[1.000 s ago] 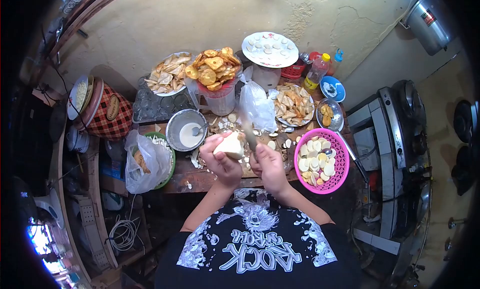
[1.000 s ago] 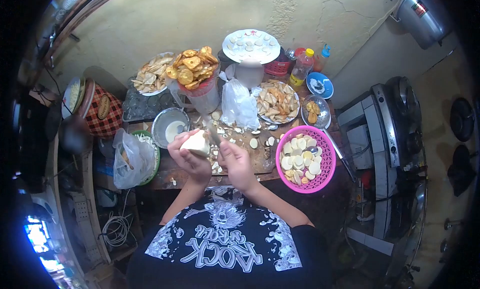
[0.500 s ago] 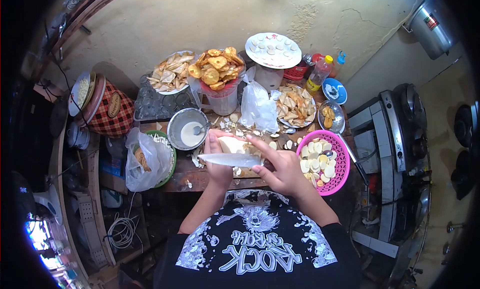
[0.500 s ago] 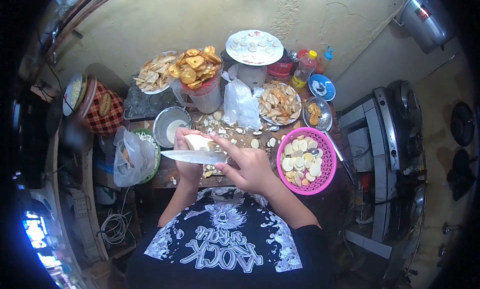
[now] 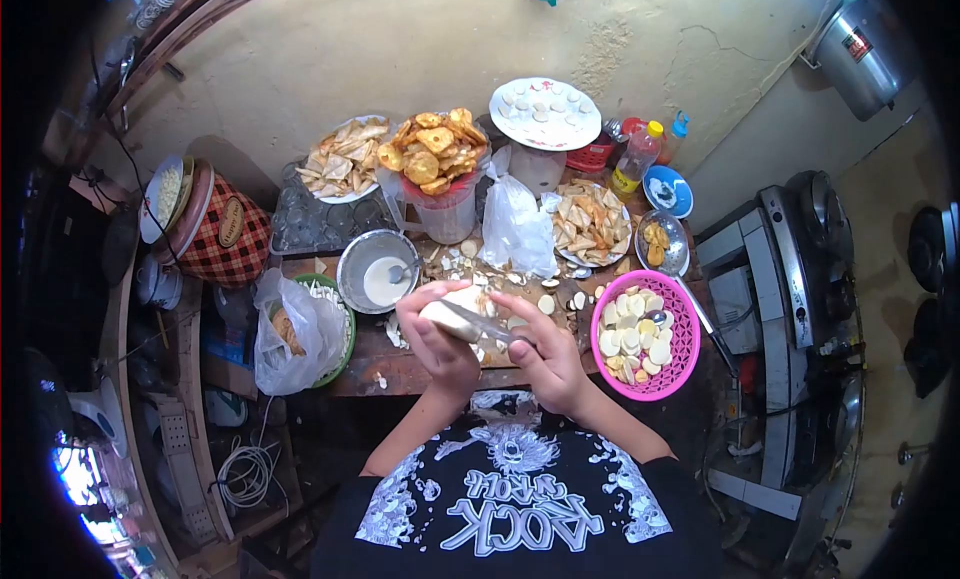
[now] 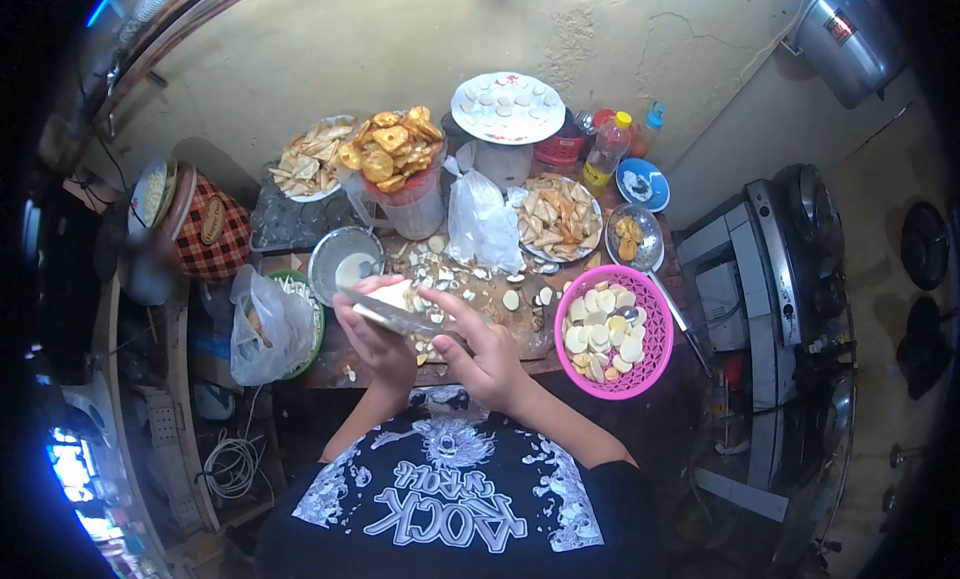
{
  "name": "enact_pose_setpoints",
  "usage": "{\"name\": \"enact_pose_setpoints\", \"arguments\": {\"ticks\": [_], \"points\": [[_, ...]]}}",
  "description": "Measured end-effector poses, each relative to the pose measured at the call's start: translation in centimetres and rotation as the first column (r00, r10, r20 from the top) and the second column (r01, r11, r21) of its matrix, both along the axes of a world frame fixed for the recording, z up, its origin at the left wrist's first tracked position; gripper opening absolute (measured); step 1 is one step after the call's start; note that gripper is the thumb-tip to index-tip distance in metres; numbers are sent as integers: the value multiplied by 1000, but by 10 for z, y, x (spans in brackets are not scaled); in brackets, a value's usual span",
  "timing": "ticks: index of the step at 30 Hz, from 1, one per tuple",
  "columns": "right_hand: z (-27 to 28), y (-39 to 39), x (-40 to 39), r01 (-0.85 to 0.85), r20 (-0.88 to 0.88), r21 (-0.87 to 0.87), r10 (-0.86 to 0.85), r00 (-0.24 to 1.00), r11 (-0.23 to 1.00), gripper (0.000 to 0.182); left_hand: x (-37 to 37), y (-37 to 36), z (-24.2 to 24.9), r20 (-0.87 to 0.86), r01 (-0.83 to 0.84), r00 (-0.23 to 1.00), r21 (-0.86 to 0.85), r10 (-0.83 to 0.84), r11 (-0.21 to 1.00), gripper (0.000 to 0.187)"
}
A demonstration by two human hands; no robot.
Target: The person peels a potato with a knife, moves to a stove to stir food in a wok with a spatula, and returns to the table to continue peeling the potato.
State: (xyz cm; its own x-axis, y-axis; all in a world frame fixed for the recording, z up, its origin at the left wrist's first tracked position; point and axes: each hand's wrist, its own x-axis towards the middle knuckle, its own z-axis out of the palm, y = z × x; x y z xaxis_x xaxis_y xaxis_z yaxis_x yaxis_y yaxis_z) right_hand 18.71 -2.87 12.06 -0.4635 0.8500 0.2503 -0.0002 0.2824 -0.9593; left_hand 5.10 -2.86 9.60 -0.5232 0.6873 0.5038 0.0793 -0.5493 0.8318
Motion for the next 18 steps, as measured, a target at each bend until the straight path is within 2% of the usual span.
{"name": "enact_pose_setpoints", "arguments": {"ticks": [2, 6, 9, 11, 13, 14, 18], "points": [[8, 1, 4, -20, -56, -146, 12, 998, 989, 50, -3, 1, -3, 1, 18, 1000, 44, -18, 999, 48], [26, 5, 5, 86, 282, 68, -102, 954, 994, 48, -8, -4, -5, -5, 139, 990, -23, -139, 990, 42], [17, 8, 3, 110, 263, 90, -130, 956, 990, 48, -5, -6, 8, 39, 322, 947, -62, -320, 945, 40], [11, 11, 4, 132, 201, 77, -145, 969, 988, 46, -5, -3, 6, 215, 452, 879, -95, -425, 887, 42], [5, 12, 6, 128, 119, 33, -131, 984, 991, 45, -3, -2, 1, 366, 528, 811, -120, -457, 841, 46], [1, 13, 5, 106, 15, -30, -106, 994, 994, 42, -3, -3, -1, 394, 520, 807, -122, -439, 845, 43], [21, 12, 13, 141, 246, 31, -144, 958, 990, 41, -7, -4, 8, 472, 498, 799, -173, -372, 850, 40]]}}
